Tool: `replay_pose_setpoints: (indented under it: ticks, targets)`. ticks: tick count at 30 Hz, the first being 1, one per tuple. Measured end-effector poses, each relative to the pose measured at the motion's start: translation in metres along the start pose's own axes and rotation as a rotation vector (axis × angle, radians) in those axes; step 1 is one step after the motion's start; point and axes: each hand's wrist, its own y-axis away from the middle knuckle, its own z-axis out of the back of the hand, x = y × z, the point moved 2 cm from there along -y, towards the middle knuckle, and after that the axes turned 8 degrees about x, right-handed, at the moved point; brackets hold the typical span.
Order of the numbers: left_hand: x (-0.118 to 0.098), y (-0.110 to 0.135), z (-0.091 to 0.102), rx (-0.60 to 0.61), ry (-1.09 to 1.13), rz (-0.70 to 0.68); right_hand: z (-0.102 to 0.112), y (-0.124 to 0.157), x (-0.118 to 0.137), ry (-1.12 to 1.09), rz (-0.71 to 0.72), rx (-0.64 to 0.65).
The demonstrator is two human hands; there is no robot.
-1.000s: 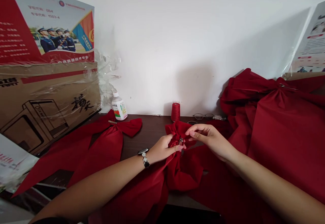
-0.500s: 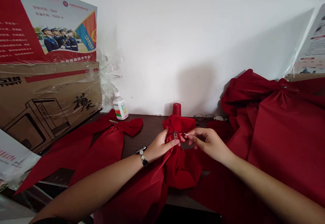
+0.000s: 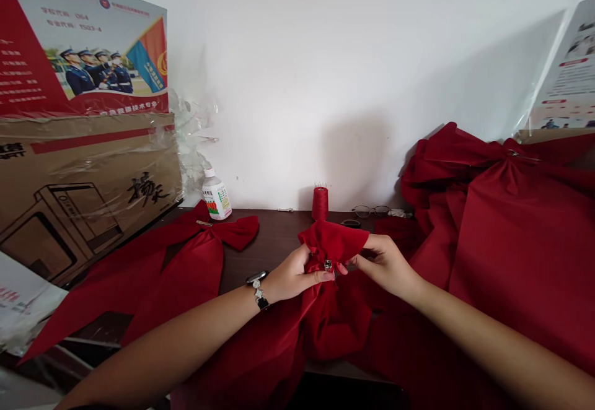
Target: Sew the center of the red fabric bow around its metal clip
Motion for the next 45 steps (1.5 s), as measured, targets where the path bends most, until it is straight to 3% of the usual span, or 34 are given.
replay_pose_setpoints:
  ticks: [6,12,18,25,39,45]
  targets:
    - [-0.002,0.0,-0.002,0.058,0.014,0.005,0.005,-0.003,-0.003,-0.063,0.014,0.055]
    - [0.004,-0.001,-0.001,0.01,0.129,0.069,0.001,-0.006,-0.016,-0.106,0.013,-0.038]
    - [0.009,-0.001,0.0,-0.003,0.099,0.08,-0.005,-0.007,-0.02,-0.336,0.05,-0.024]
    - [0.009,-0.003,-0.001,0.028,0.083,0.067,-0.007,-0.004,-0.015,-0.233,0.109,-0.105]
    - [0.006,-0.003,-0.001,-0.002,0.064,0.077,-0.006,-0.004,-0.023,-0.29,0.041,-0.11]
    - [0.004,-0.003,-0.001,0.019,0.082,0.082,-0.008,-0.004,-0.018,-0.265,0.074,-0.129]
